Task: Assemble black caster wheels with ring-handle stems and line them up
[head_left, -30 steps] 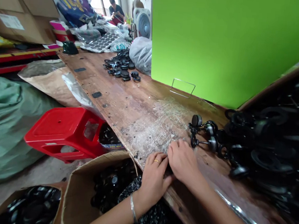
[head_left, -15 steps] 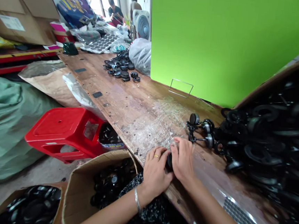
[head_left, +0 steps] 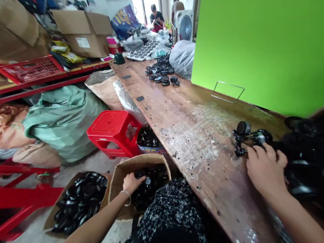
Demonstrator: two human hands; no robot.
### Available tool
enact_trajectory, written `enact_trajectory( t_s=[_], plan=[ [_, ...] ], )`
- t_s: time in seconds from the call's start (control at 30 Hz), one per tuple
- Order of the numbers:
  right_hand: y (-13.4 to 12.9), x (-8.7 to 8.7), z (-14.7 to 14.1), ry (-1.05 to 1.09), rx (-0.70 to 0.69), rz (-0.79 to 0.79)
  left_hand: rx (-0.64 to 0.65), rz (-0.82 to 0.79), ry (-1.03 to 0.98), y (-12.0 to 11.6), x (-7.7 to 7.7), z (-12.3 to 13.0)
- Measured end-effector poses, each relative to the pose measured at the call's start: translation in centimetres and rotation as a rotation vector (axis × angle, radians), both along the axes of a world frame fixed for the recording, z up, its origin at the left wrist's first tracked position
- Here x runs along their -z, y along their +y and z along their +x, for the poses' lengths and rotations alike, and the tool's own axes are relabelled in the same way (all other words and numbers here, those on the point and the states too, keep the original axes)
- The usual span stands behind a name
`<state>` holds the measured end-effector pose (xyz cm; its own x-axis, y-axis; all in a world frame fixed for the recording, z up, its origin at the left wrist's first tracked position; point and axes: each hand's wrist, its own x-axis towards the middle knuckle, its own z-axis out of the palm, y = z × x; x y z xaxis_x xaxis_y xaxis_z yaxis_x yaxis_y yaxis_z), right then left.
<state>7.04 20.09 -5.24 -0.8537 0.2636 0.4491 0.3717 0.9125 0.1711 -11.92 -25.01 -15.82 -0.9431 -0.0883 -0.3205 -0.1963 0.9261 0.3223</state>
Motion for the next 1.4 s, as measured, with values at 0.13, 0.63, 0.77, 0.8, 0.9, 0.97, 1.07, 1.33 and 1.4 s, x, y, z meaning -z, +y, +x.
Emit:
enact_trajectory(
  t_s=[0.13, 0.63, 0.77, 0.8, 0.9, 0.97, 1.07, 1.33, 1.4],
  plan=[
    [-0.6, -0.9, -0.5, -0.033, -0.014, -0.050, -0.086, -0.017, -0.117, -1.1, 2.9, 2.7],
    [-11.8, -8.1, 2.5, 0.629, 0.177, -1.938, 0.716, 0.969, 0.285, 18.1, -15.5, 7.3],
    [-12.5, -7.0, 6.5, 0.494, 0.205, -1.914, 0.752, 1.300, -0.334, 22.1, -16.2, 13.6],
    [-12.3, -6.6, 8.0, 0.429, 0.230, -1.816, 0.656, 1.315, -0.425, 22.7, -16.0, 14.2],
    [-12.1, -5.0, 12.6, 0.219, 0.228, -1.345, 0.403, 1.285, -0.565, 23.7, -15.1, 14.3],
    [-12.2, -3.7, 14.8, 0.115, 0.135, -1.048, 0.316, 1.256, -0.552, 24.0, -14.6, 13.8],
    [-12.9, -2.4, 15.7, 0.034, 0.042, -0.829, 0.276, 1.228, -0.505, 24.2, -14.2, 13.7],
    [-13.8, -2.3, 13.4, -0.136, 0.122, -0.493, 0.364, 1.167, -0.362, 25.0, -14.7, 14.1],
    [-14.1, -2.4, 13.4, -0.146, 0.121, -0.411, 0.350, 1.181, -0.327, 25.1, -14.8, 13.9]
  ],
)
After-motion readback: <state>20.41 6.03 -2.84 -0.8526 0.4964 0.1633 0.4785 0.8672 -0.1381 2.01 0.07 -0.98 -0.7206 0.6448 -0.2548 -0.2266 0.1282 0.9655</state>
